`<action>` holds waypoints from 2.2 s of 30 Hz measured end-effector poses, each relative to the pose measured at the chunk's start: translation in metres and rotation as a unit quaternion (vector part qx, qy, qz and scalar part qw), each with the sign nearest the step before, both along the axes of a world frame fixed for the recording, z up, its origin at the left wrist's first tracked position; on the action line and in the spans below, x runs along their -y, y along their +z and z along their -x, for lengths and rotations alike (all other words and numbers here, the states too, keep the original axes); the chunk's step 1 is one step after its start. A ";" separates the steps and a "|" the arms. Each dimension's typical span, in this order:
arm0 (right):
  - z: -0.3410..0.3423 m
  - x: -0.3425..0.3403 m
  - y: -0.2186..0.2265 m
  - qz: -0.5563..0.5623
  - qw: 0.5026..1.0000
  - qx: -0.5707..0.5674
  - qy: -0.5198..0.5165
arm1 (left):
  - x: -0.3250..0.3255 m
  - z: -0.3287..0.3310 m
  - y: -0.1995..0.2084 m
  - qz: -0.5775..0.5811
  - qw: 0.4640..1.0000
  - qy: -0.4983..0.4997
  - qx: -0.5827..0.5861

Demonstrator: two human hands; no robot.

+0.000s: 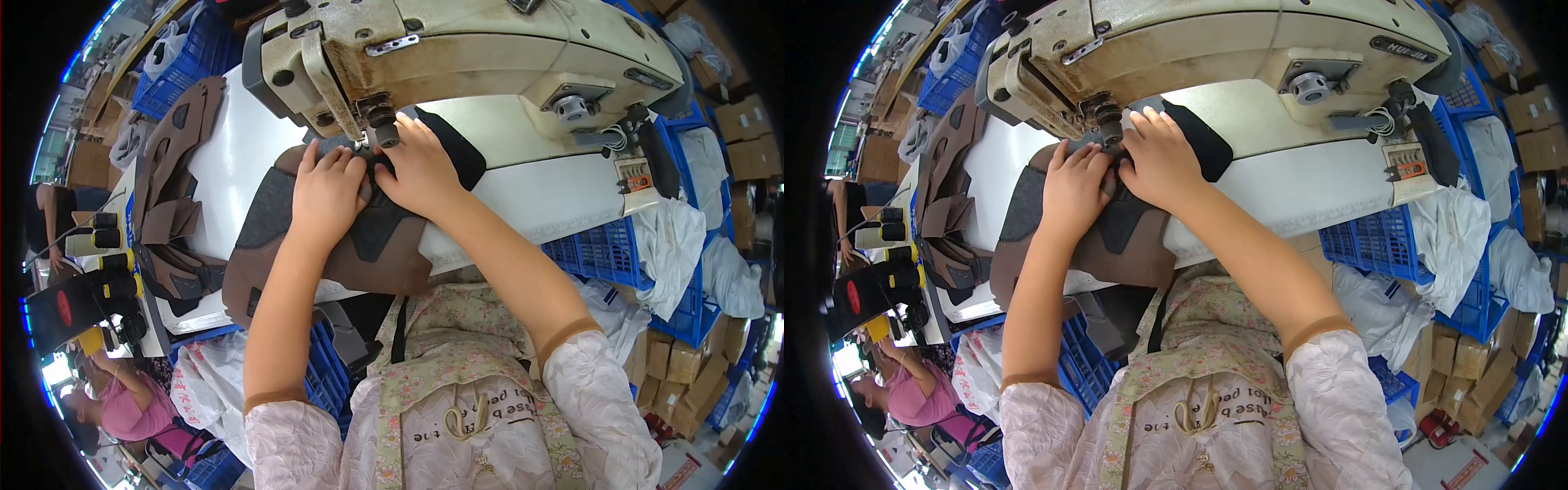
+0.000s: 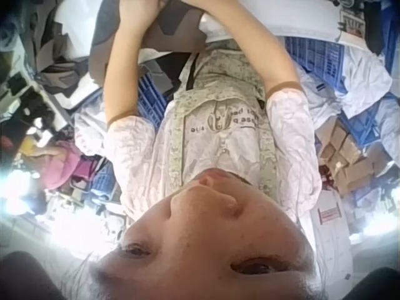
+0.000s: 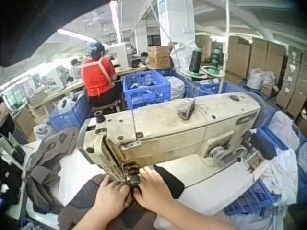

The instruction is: The recorder uses an industrial sewing machine to stitch together components of a shoe upper.

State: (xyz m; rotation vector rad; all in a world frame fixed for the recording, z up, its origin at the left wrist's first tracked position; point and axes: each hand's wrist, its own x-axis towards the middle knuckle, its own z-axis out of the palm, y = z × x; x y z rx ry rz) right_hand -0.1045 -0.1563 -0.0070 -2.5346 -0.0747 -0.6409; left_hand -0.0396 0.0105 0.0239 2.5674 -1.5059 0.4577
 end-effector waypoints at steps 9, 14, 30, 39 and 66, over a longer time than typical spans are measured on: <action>-0.002 -0.002 -0.001 0.020 1.000 0.017 -0.014 | 0.001 -0.003 0.000 -0.007 1.000 0.002 -0.006; -0.002 -0.001 0.003 0.020 1.000 0.013 -0.013 | 0.001 -0.004 0.003 -0.005 1.000 0.003 -0.005; -0.003 -0.003 -0.001 0.029 0.999 0.030 -0.024 | 0.001 -0.005 0.001 -0.013 1.000 0.002 -0.005; 0.000 0.000 0.002 0.047 0.998 0.017 -0.032 | 0.009 -0.003 0.013 -0.032 0.999 0.007 -0.044; 0.028 0.012 0.022 0.117 0.975 -0.165 -0.090 | -0.025 0.024 0.045 -0.139 0.980 0.143 -0.005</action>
